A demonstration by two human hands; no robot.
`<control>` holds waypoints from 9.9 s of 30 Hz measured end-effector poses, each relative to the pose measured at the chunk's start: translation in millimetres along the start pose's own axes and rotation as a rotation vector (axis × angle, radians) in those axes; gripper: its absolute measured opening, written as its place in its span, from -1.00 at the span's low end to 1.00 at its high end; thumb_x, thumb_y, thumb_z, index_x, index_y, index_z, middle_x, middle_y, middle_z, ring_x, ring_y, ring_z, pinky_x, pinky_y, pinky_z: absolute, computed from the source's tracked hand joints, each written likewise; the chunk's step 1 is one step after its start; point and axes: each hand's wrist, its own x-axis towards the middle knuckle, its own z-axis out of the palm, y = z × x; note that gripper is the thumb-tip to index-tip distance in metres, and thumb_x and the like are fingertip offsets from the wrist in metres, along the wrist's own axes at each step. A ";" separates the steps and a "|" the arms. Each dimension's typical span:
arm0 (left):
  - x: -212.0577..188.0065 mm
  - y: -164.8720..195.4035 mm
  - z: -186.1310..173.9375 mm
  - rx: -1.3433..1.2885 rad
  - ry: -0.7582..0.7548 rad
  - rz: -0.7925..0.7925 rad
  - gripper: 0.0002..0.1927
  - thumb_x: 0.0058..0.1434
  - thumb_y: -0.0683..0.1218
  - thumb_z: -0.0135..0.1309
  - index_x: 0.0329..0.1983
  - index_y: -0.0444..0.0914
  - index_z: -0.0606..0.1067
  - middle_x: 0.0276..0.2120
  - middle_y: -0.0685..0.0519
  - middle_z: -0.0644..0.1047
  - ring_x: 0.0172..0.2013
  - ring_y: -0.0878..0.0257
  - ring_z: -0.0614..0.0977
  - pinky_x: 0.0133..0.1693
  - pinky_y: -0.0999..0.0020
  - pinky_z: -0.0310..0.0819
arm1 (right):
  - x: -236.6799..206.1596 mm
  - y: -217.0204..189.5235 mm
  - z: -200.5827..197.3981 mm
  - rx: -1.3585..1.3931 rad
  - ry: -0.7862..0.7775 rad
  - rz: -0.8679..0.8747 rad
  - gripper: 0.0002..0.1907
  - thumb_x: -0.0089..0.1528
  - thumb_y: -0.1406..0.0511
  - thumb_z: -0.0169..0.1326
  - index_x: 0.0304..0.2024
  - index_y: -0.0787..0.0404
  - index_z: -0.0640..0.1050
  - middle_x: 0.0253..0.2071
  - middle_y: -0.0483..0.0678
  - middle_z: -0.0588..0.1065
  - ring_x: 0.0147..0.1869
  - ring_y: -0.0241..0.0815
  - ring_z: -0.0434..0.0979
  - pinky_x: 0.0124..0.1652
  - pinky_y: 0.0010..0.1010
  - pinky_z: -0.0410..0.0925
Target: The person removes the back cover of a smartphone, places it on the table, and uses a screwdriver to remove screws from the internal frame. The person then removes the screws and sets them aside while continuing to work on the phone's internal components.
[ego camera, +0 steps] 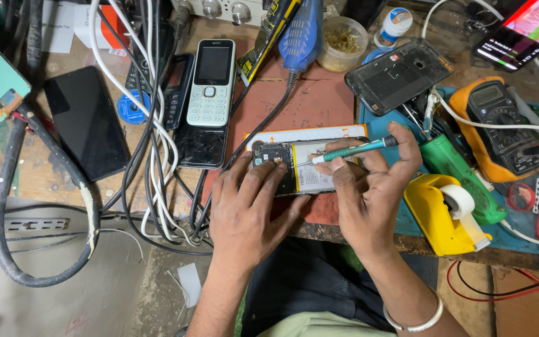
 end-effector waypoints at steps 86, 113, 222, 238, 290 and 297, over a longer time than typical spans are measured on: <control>1.0 -0.1 -0.3 -0.035 0.026 0.002 -0.49 0.16 0.11 0.36 0.08 -0.23 0.56 0.03 0.02 0.55 0.20 -0.05 0.48 0.15 0.03 0.33 | 94.6 16.3 -67.0 -0.008 0.486 -0.140 -0.36 0.53 0.48 0.02 0.45 0.12 -0.06 -0.02 0.08 0.56 -0.12 -0.24 0.74 -0.12 -0.55 0.57; 2.9 1.0 -1.7 -0.017 0.030 0.001 -0.49 0.13 0.12 0.36 0.05 -0.23 0.58 0.01 0.02 0.56 0.18 -0.06 0.49 0.14 0.03 0.34 | 122.0 53.1 -70.3 -0.394 0.268 -0.313 -0.52 0.52 0.59 -0.05 0.26 0.15 0.02 0.05 0.20 0.52 -0.02 -0.13 0.81 -0.08 -0.45 0.63; 4.0 -3.3 -5.3 -0.182 0.050 -0.067 -0.60 0.12 0.01 0.39 -0.04 -0.23 0.59 0.03 0.00 0.59 0.21 -0.04 0.54 0.16 0.05 0.39 | 121.0 49.4 -82.4 -0.289 0.262 -0.233 -0.50 0.53 0.59 -0.06 0.27 0.07 0.03 0.10 0.15 0.50 0.01 -0.16 0.79 -0.10 -0.44 0.65; -5.1 0.6 1.2 -0.029 0.108 0.000 -0.56 0.14 0.05 0.40 0.01 -0.21 0.59 0.11 0.08 0.56 0.01 0.11 0.54 0.03 0.18 0.36 | 41.0 1.3 25.0 0.233 -0.096 0.033 -0.47 0.45 0.55 -0.01 0.31 0.16 0.05 0.02 0.18 0.53 0.05 -0.14 0.62 0.12 -0.22 0.64; -4.9 -3.1 -1.3 -0.054 0.066 -0.007 -0.55 0.11 0.00 0.37 0.01 -0.28 0.57 0.07 0.01 0.57 0.12 0.01 0.54 0.07 0.10 0.37 | 55.5 -31.9 38.0 -0.483 -0.451 -0.365 -0.42 0.38 0.51 0.13 0.31 0.32 0.12 -0.08 0.09 0.56 -0.07 -0.10 0.70 -0.14 -0.35 0.53; -4.4 -5.3 -0.9 -0.102 0.067 0.009 -0.52 0.09 -0.01 0.38 0.04 -0.30 0.56 0.09 -0.06 0.56 0.18 -0.05 0.54 0.14 0.05 0.40 | 72.9 -51.8 45.1 -0.652 -0.377 -0.732 -0.37 0.36 0.33 0.16 0.28 0.31 0.08 0.05 0.25 0.47 0.02 0.20 0.62 -0.07 -0.15 0.52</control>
